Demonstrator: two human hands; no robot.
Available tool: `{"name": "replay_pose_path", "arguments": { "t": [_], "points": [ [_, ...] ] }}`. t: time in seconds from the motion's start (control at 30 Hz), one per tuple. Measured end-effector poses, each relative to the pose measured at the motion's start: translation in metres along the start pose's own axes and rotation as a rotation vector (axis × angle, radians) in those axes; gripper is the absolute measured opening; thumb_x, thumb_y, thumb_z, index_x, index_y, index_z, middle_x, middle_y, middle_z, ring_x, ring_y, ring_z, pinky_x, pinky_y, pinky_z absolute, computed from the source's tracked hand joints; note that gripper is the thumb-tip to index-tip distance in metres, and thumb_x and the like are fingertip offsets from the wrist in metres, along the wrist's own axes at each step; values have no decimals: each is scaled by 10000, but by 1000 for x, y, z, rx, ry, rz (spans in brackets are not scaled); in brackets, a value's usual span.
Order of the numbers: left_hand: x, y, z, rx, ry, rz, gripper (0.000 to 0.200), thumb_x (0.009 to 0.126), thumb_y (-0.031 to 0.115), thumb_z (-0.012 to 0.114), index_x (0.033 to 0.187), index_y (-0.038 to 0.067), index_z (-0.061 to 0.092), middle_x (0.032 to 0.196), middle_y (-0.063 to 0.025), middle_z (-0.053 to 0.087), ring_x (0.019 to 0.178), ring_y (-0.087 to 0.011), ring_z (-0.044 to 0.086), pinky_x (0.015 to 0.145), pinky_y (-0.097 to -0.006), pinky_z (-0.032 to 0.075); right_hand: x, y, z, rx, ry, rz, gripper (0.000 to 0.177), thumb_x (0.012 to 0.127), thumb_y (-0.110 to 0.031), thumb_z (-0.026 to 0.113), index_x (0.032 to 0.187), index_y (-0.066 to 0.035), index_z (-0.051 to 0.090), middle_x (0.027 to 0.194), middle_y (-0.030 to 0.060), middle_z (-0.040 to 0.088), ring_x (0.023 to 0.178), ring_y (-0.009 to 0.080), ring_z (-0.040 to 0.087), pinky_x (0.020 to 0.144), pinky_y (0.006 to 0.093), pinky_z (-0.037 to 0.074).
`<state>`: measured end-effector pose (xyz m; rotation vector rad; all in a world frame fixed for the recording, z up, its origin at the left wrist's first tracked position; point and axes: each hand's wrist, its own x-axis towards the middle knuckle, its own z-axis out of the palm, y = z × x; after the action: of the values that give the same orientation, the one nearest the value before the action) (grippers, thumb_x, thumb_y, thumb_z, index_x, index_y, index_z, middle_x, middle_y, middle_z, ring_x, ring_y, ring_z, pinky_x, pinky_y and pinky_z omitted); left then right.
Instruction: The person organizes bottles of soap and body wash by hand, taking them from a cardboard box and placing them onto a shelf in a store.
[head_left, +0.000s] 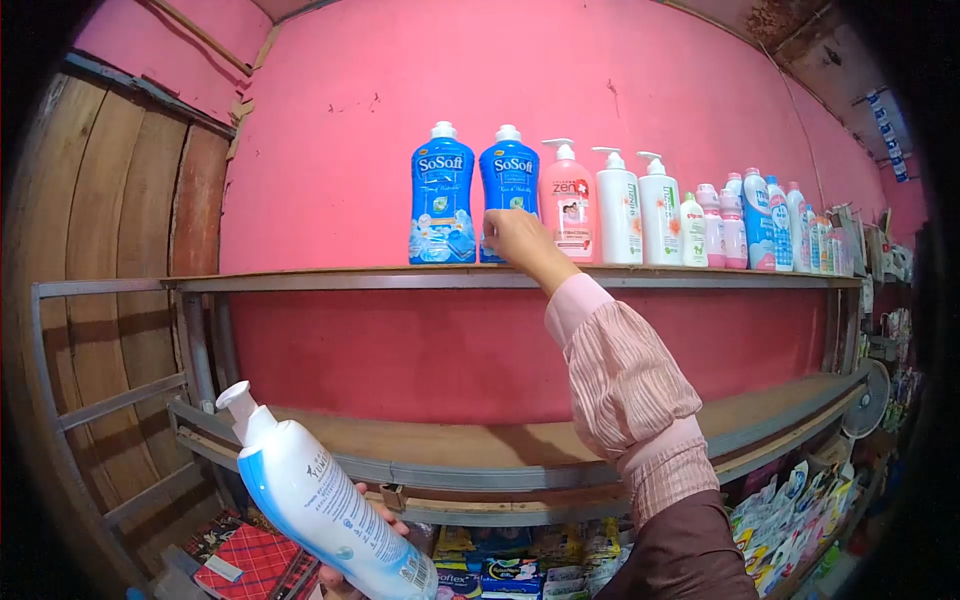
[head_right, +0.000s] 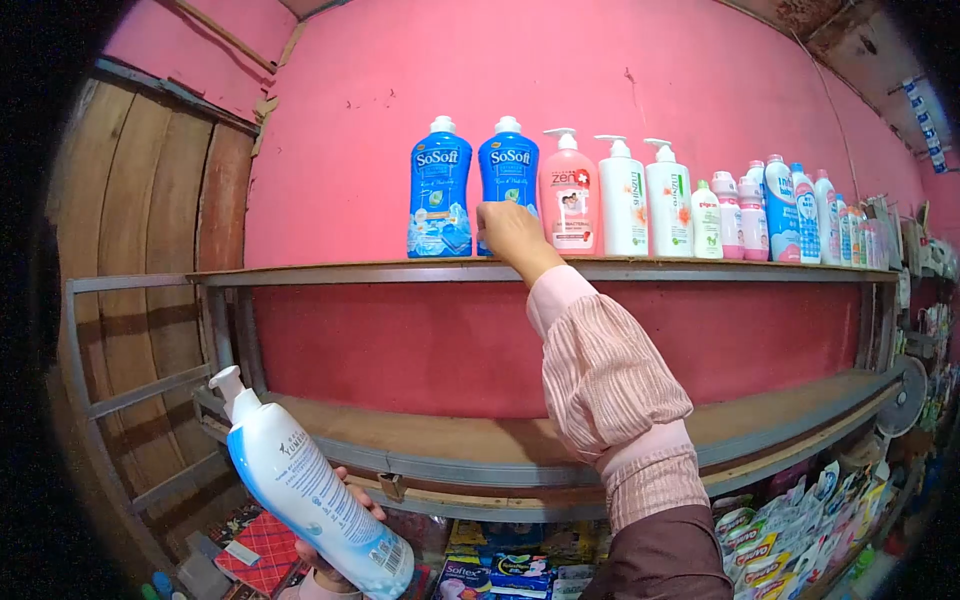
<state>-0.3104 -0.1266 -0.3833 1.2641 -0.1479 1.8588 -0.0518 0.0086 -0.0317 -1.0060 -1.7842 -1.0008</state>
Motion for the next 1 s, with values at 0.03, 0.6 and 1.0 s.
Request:
{"name": "replay_pose_path", "arguments": {
  "t": [0.03,0.6,1.0],
  "points": [
    [2,1,-3,-6,-9,5,1219,605,807,657,1373,-66,289,955,-178,595,799,-277,645,704,-371,565,0,0,-1,38,9,0,115,772,-136,697,804,-36,651,823,193,675,820,369,656,696,470,502],
    [5,14,-3,-46,8,4,1179,607,720,740,1350,-75,288,989,-219,588,843,-322,644,737,-399,562,40,-89,42,-456,-204,-432,200,840,-177,615,1024,-180,692,1373,20,510,891,248,681,710,384,552],
    [6,12,-10,-83,12,13,1188,593,692,771,1368,-66,285,1006,-221,591,863,-324,645,745,-395,563,40,-58,45,-183,-216,-364,218,868,-203,593,1029,-138,725,1269,36,600,992,269,650,814,393,527]
  ]
}}
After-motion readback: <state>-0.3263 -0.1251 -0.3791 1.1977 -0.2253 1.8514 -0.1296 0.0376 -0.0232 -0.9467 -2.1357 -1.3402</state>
